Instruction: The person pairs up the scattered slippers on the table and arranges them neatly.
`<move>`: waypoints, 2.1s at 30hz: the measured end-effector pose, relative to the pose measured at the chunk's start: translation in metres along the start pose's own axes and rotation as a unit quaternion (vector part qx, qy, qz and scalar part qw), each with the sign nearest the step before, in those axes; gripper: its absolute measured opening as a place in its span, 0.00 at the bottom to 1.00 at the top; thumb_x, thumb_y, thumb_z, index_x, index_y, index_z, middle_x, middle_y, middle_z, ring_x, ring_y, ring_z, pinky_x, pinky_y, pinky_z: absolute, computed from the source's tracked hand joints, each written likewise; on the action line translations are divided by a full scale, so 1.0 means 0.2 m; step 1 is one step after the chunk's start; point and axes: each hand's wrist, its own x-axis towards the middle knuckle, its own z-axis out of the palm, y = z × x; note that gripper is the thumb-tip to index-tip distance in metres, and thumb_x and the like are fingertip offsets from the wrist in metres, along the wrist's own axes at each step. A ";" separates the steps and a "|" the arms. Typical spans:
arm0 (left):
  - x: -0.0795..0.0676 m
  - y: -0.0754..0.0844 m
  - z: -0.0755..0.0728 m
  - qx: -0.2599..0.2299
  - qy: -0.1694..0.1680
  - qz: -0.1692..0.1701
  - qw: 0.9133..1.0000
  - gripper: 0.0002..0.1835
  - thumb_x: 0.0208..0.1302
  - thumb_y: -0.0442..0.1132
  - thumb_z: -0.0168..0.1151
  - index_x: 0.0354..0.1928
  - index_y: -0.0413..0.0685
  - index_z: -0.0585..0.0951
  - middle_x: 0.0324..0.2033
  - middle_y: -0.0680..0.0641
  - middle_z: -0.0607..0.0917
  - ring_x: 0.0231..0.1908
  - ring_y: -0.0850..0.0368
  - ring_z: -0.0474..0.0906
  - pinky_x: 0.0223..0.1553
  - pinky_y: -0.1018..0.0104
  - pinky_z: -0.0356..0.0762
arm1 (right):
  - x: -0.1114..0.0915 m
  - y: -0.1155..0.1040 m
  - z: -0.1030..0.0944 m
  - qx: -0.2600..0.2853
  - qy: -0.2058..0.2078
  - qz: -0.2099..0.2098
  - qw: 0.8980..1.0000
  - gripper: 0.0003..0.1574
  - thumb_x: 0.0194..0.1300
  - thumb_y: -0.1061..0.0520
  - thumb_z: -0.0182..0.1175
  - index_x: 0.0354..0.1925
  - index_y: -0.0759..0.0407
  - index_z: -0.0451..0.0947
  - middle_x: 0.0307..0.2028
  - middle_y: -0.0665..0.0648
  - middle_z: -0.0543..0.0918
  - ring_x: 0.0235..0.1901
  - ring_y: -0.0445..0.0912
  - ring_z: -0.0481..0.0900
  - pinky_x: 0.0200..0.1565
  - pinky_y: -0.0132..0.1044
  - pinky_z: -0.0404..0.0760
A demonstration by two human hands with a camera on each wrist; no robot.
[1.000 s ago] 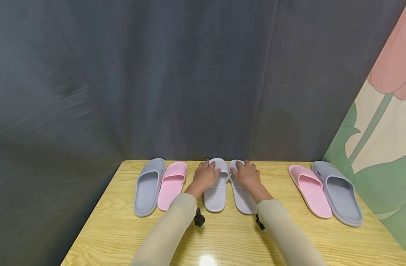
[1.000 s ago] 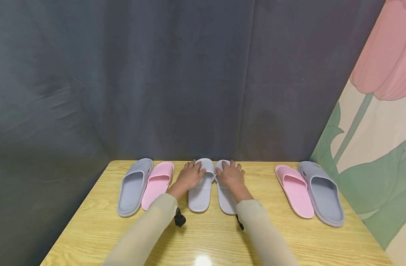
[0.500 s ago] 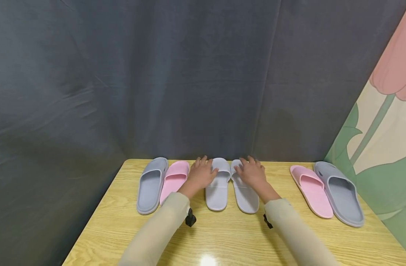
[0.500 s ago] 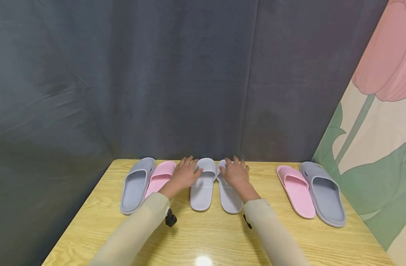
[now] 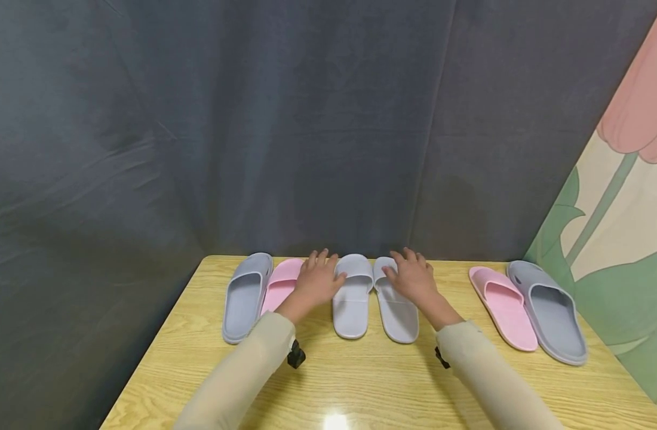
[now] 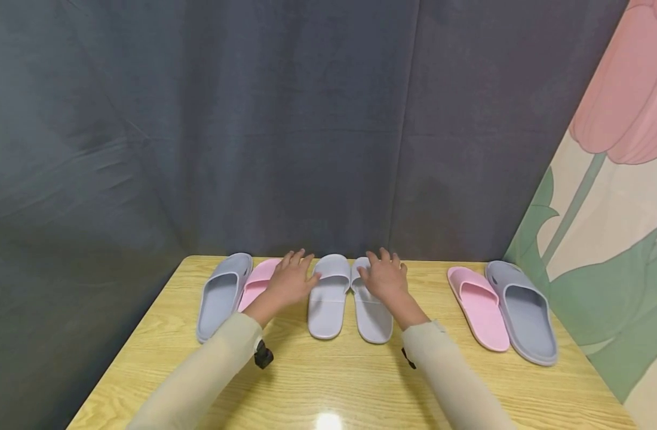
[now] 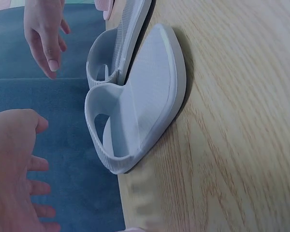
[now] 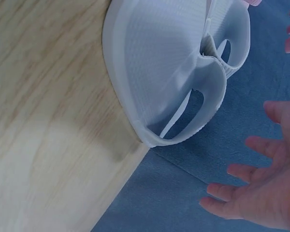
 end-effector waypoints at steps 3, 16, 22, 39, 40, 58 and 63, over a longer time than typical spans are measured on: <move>-0.01 -0.02 -0.01 -0.002 0.004 -0.003 1.000 0.33 0.74 0.59 0.50 0.73 0.48 0.68 0.74 0.39 0.64 0.74 0.36 0.56 0.71 0.41 0.57 | -0.01 0.00 -0.01 -0.001 0.004 -0.006 1.000 0.37 0.76 0.41 0.52 0.73 0.59 0.65 0.73 0.74 0.59 0.70 0.76 0.55 0.64 0.73 0.59; -0.06 -0.11 -0.07 -0.008 0.020 -0.013 1.000 0.35 0.73 0.58 0.53 0.73 0.46 0.68 0.74 0.37 0.64 0.74 0.34 0.56 0.71 0.40 0.57 | -0.05 0.04 -0.05 0.009 0.028 -0.019 0.999 0.36 0.74 0.43 0.55 0.71 0.62 0.67 0.72 0.75 0.61 0.69 0.76 0.57 0.63 0.74 0.60; -0.07 -0.15 -0.06 -0.010 0.012 -0.027 0.999 0.35 0.72 0.59 0.53 0.74 0.48 0.67 0.75 0.38 0.63 0.74 0.34 0.55 0.71 0.39 0.57 | -0.06 0.08 -0.05 0.011 0.029 -0.016 0.999 0.36 0.74 0.44 0.55 0.71 0.62 0.68 0.72 0.76 0.61 0.69 0.76 0.58 0.62 0.74 0.61; -0.10 -0.27 -0.05 -0.015 0.004 -0.051 0.999 0.37 0.72 0.60 0.54 0.74 0.46 0.67 0.75 0.37 0.62 0.74 0.34 0.55 0.71 0.39 0.56 | -0.08 0.23 -0.08 0.014 0.035 -0.001 0.999 0.36 0.73 0.45 0.56 0.71 0.63 0.67 0.71 0.77 0.60 0.68 0.78 0.58 0.61 0.75 0.62; -0.10 -0.28 -0.04 -0.014 0.004 -0.052 0.999 0.37 0.72 0.60 0.53 0.74 0.46 0.66 0.75 0.37 0.62 0.74 0.34 0.55 0.71 0.39 0.56 | -0.08 0.24 -0.08 0.013 0.036 -0.001 0.999 0.36 0.73 0.45 0.56 0.71 0.63 0.66 0.71 0.78 0.60 0.68 0.78 0.58 0.61 0.75 0.62; -0.12 -0.36 -0.04 -0.051 0.005 -0.069 0.996 0.37 0.71 0.58 0.54 0.74 0.43 0.67 0.75 0.35 0.62 0.74 0.33 0.54 0.69 0.34 0.58 | -0.11 0.35 -0.07 0.021 0.033 0.006 0.999 0.37 0.72 0.48 0.57 0.70 0.68 0.66 0.69 0.81 0.60 0.65 0.81 0.60 0.61 0.74 0.62; -0.12 -0.37 -0.03 -0.059 0.010 -0.070 0.996 0.36 0.71 0.57 0.56 0.73 0.42 0.68 0.74 0.34 0.63 0.74 0.32 0.55 0.68 0.33 0.58 | -0.12 0.39 -0.07 0.025 0.029 0.010 0.999 0.37 0.72 0.47 0.57 0.69 0.69 0.66 0.69 0.82 0.60 0.64 0.82 0.60 0.59 0.76 0.61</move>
